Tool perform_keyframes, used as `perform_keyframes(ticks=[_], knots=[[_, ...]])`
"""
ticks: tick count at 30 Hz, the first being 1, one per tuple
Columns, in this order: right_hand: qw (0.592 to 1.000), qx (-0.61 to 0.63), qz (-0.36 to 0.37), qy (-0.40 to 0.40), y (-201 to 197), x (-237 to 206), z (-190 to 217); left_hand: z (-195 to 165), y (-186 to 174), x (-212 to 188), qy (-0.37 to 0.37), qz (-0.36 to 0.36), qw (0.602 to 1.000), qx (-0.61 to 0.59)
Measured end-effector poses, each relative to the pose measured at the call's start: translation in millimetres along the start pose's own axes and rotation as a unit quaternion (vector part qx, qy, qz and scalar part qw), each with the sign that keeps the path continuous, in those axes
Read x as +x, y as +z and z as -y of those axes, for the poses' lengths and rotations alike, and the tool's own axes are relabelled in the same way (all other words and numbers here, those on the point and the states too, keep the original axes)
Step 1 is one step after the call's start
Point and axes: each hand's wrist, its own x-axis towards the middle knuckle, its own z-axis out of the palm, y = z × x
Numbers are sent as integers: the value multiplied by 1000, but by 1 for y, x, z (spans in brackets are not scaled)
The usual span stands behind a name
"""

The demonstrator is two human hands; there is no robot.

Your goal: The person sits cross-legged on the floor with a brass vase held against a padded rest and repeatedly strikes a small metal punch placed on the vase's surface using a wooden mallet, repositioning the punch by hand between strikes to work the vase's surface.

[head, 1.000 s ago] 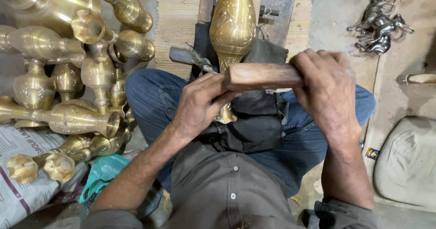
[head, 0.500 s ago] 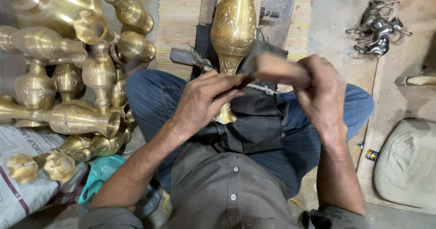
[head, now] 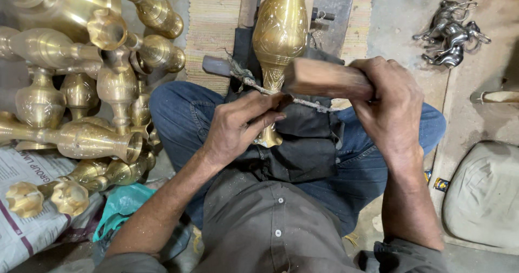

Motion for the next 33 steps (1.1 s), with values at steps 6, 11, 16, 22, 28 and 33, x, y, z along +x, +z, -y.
perform_keyframes(ticks=[6, 11, 16, 22, 28, 33], knots=[[991, -121, 51, -27, -11, 4, 6, 2, 4, 2, -32, -13, 999, -25], [996, -18, 81, 21, -15, 5, 3, 2, 3, 3, -20, -29, 999, -25], [994, 36, 24, 98, -8, -2, -3, 8, -3, 6, -58, -26, 989, -130], [998, 52, 25, 31, 8, -9, -8, 25, -11, 15, 39, 36, 997, -59], [999, -26, 21, 29, 9, -9, -1, 32, -11, 21, 39, 81, 990, -111], [992, -126, 15, -6, 2, -11, 0, 36, -8, 21, 39, 81, 989, -115]])
